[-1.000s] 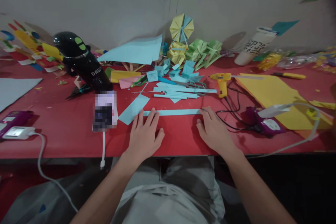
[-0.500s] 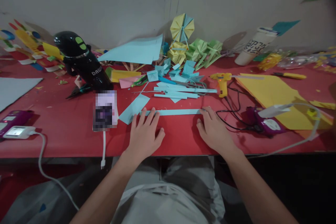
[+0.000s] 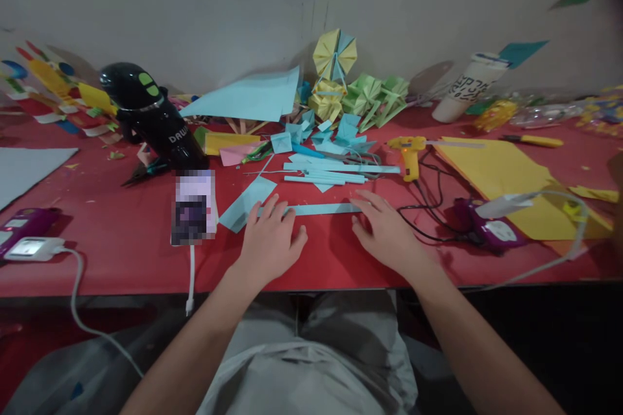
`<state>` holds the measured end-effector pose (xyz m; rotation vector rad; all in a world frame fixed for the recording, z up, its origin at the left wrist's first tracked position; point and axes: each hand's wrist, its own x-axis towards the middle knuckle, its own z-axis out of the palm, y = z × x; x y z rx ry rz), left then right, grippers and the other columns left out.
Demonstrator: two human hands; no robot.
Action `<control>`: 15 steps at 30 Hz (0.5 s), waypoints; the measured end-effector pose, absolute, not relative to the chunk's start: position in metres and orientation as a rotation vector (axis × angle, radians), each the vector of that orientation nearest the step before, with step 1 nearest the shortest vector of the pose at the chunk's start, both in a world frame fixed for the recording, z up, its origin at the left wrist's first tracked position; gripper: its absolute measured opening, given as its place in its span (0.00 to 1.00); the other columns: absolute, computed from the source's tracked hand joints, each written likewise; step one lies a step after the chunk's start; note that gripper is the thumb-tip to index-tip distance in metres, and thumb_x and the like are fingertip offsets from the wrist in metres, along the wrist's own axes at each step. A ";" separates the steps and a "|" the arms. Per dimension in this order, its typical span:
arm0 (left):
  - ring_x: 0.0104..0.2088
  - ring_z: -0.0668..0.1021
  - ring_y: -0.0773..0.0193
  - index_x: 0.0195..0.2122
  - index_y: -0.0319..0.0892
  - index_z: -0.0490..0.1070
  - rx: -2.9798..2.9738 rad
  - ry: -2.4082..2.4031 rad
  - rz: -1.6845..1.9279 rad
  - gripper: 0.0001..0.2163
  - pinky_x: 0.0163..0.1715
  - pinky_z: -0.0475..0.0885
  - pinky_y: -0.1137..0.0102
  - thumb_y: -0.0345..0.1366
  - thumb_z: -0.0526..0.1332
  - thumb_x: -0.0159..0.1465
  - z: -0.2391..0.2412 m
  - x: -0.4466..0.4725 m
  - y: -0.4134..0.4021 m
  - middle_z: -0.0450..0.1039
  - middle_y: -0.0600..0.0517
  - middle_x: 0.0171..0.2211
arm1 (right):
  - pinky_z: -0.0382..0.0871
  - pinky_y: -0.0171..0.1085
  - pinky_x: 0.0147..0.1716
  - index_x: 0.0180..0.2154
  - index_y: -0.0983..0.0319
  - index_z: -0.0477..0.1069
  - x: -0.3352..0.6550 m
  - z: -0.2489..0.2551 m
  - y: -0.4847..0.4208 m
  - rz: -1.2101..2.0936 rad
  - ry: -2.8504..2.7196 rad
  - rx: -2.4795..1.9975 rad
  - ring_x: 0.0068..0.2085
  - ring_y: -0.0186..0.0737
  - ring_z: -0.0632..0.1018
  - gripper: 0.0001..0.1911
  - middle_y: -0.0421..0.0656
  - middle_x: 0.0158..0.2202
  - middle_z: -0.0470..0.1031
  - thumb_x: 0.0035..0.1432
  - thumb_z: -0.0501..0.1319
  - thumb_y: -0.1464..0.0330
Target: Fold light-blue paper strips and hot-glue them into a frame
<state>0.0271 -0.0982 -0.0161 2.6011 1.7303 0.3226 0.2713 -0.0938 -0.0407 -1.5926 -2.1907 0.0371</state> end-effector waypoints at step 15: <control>0.43 0.79 0.57 0.38 0.43 0.78 2.174 1.536 0.514 0.09 0.45 0.72 0.65 0.32 0.59 0.61 0.010 0.033 0.021 0.80 0.46 0.41 | 0.62 0.36 0.28 0.34 0.62 0.78 0.210 0.001 0.015 0.830 -2.574 -1.453 0.32 0.41 0.76 0.07 0.46 0.33 0.80 0.58 0.64 0.64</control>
